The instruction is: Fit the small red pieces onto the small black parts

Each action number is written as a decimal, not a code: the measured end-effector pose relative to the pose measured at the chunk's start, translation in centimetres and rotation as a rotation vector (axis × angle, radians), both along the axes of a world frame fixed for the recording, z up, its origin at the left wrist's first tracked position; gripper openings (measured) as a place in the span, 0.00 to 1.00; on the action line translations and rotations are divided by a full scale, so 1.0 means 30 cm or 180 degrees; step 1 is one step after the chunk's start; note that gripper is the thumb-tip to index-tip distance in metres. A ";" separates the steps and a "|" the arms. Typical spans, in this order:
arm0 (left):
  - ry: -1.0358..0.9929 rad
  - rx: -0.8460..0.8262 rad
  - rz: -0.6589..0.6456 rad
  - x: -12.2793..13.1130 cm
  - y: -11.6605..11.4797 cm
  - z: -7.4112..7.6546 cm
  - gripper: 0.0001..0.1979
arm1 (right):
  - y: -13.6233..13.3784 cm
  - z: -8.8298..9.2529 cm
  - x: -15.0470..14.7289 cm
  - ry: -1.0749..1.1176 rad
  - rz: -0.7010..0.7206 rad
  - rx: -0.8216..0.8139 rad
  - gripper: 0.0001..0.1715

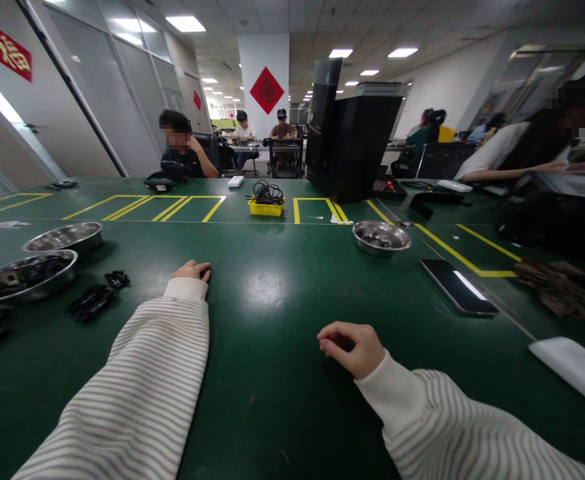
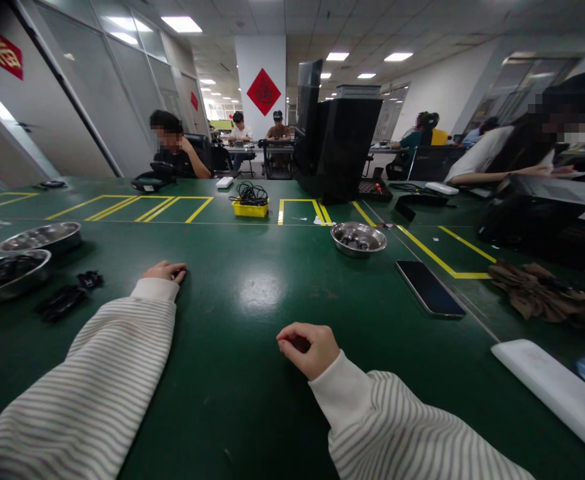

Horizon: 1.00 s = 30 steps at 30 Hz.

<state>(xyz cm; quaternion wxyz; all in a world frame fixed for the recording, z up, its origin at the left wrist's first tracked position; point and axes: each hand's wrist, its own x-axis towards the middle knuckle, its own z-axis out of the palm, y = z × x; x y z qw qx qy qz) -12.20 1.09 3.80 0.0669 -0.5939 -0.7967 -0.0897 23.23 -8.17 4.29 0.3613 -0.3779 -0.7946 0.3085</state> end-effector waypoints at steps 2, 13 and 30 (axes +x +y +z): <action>0.0012 -0.0027 0.0019 0.001 -0.003 0.001 0.18 | -0.002 0.000 -0.002 0.0054 -0.0012 0.0024 0.06; -0.0213 0.0195 0.0326 -0.034 -0.008 0.000 0.24 | 0.002 -0.003 0.007 0.0002 0.0180 -0.0001 0.06; 0.0210 0.0507 -0.0297 -0.062 -0.002 -0.017 0.22 | -0.002 -0.008 -0.002 0.0050 0.0102 0.0046 0.05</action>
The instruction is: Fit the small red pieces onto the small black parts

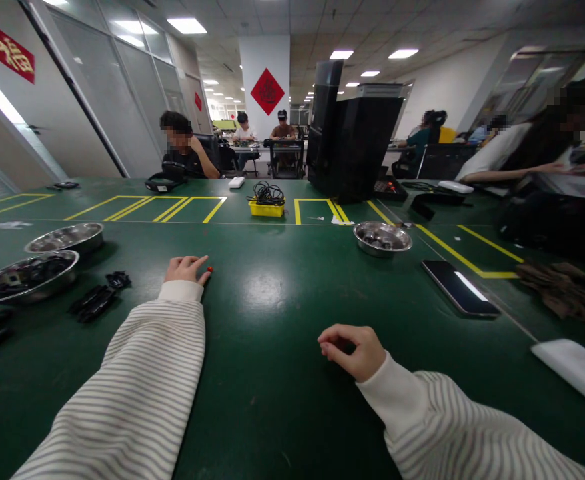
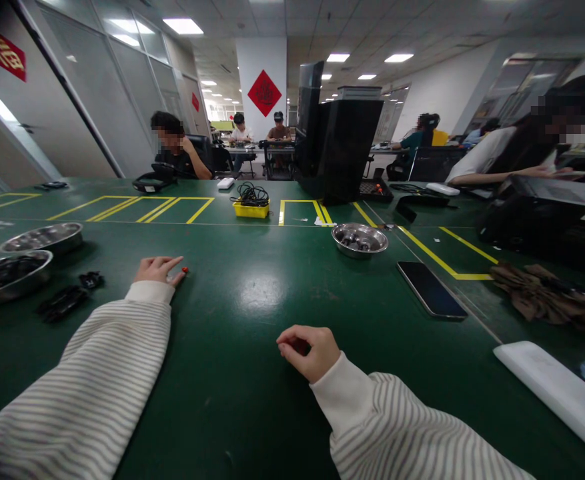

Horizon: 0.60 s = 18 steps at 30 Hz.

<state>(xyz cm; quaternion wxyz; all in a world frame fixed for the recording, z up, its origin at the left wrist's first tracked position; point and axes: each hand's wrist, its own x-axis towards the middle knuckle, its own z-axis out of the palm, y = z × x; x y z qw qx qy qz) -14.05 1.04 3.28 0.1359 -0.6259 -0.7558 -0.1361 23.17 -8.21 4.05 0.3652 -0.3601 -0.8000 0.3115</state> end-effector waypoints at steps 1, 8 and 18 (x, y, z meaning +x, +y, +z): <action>0.0000 -0.0011 -0.0152 0.011 0.006 -0.003 0.20 | 0.000 -0.002 -0.001 0.0011 -0.0008 0.0004 0.05; -0.0257 -0.0126 -0.0572 0.047 0.009 -0.011 0.13 | -0.002 -0.006 0.002 0.0000 0.0004 -0.0004 0.05; -0.0928 -0.0118 -0.2099 0.396 -0.100 -0.033 0.10 | -0.001 0.009 0.001 -0.0027 -0.0063 0.0038 0.05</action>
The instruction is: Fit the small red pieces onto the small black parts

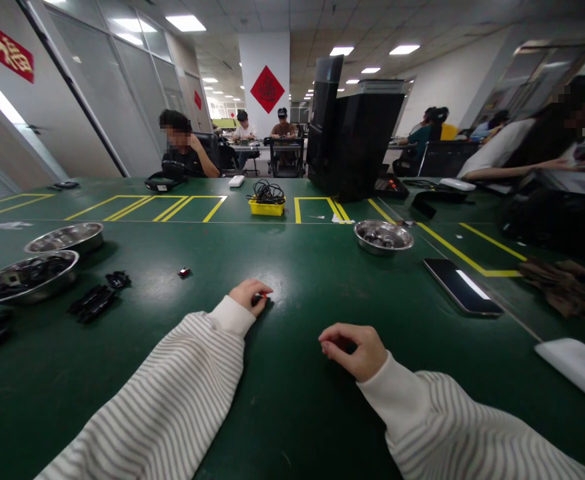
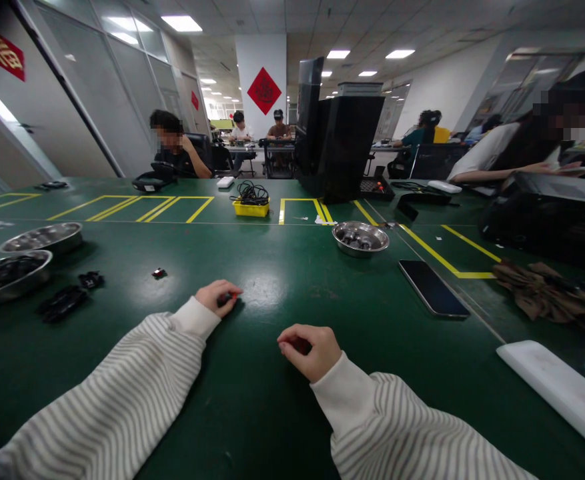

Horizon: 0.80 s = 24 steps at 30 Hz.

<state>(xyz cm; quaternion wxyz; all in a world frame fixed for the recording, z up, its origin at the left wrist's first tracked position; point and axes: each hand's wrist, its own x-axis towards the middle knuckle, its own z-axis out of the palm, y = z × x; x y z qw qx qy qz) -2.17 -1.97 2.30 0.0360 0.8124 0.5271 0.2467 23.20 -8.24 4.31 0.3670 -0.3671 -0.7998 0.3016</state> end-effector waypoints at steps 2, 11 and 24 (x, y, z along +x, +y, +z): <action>-0.0538 0.0084 -0.0638 0.108 -0.057 -0.004 0.11 | 0.001 -0.001 0.002 -0.0014 -0.0066 0.0009 0.05; -0.0882 -0.0416 -0.1359 0.303 -0.198 0.011 0.14 | 0.008 -0.019 0.006 0.0263 -0.0710 -0.0067 0.06; 0.0039 0.0606 0.0337 0.023 -0.070 0.053 0.17 | 0.026 -0.002 0.018 -0.0468 -0.0299 -0.0124 0.07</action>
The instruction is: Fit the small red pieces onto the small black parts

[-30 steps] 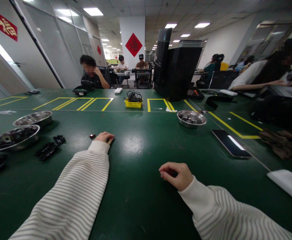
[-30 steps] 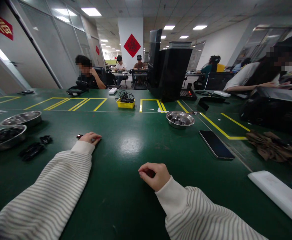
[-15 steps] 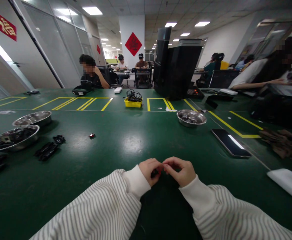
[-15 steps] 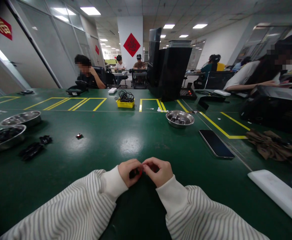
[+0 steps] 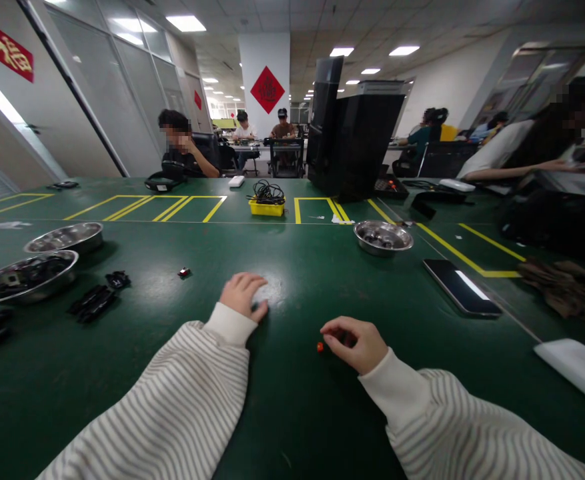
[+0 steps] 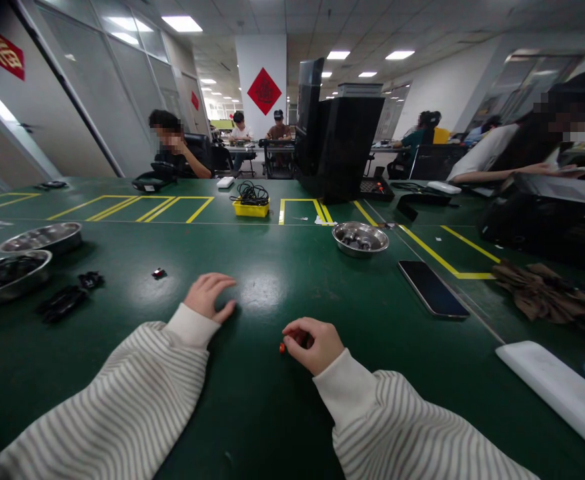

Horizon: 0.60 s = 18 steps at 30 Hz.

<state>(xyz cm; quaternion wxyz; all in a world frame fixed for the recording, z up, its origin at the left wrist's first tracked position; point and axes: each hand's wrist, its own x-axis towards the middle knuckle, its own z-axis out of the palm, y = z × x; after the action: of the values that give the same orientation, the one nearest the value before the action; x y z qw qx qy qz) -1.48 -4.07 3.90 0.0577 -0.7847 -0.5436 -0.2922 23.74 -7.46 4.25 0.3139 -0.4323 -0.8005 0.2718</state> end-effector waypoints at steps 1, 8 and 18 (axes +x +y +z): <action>0.0172 0.0008 0.0523 -0.060 0.020 0.008 0.19 | -0.001 0.000 -0.002 -0.0078 0.0034 0.0036 0.07; 0.0116 -0.0745 0.2855 -0.388 0.094 -0.005 0.25 | -0.010 -0.017 -0.009 -0.0353 0.0140 0.0219 0.10; 0.0021 -0.0931 0.2505 -0.497 0.121 -0.030 0.16 | -0.009 -0.018 -0.002 -0.0509 0.0300 0.0249 0.12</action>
<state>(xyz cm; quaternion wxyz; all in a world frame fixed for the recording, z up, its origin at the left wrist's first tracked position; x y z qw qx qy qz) -16.38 -0.43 3.01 0.0547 -0.5180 -0.8375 -0.1651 23.67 -7.75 3.71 0.2525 -0.4019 -0.8524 0.2194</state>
